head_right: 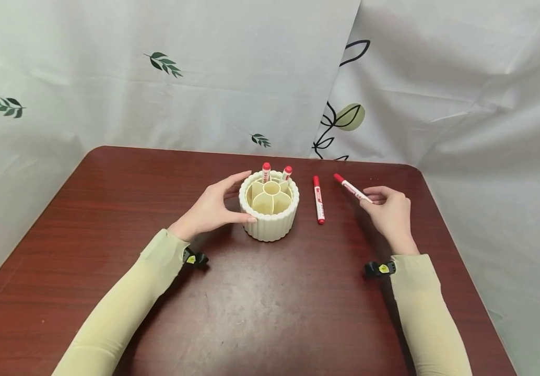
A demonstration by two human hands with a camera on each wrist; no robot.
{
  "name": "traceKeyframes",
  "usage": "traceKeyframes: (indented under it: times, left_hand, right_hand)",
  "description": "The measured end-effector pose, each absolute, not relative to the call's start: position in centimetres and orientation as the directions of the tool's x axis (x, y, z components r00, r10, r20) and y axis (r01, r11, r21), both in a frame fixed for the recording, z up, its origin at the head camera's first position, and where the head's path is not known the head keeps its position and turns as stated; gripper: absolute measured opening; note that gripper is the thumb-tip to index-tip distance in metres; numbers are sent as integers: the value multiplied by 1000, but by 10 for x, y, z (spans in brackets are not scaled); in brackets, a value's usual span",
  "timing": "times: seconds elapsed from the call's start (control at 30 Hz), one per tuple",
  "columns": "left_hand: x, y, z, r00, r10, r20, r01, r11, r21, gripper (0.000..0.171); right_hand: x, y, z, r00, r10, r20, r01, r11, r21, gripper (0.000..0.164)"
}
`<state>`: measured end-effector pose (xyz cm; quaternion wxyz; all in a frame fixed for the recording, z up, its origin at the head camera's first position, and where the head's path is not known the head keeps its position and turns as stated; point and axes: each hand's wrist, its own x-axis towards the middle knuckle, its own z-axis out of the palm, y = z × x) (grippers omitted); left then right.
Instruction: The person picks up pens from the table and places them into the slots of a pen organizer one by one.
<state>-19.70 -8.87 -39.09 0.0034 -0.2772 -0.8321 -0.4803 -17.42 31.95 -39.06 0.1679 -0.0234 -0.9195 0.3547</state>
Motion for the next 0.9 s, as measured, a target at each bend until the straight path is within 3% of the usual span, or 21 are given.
traceKeyframes:
  times: [0.3,0.9]
  left_hand:
    - [-202,-86,-387,-828,503,248,464,365,807,114]
    - [-201,-83,-387,-837,483,259,468,385,796,112]
  right_hand:
    - [-170,314,-367,-915,228,332,-92,683,-724,23]
    - [-170,291,-332,-889,295,351,-158,522,-838,23]
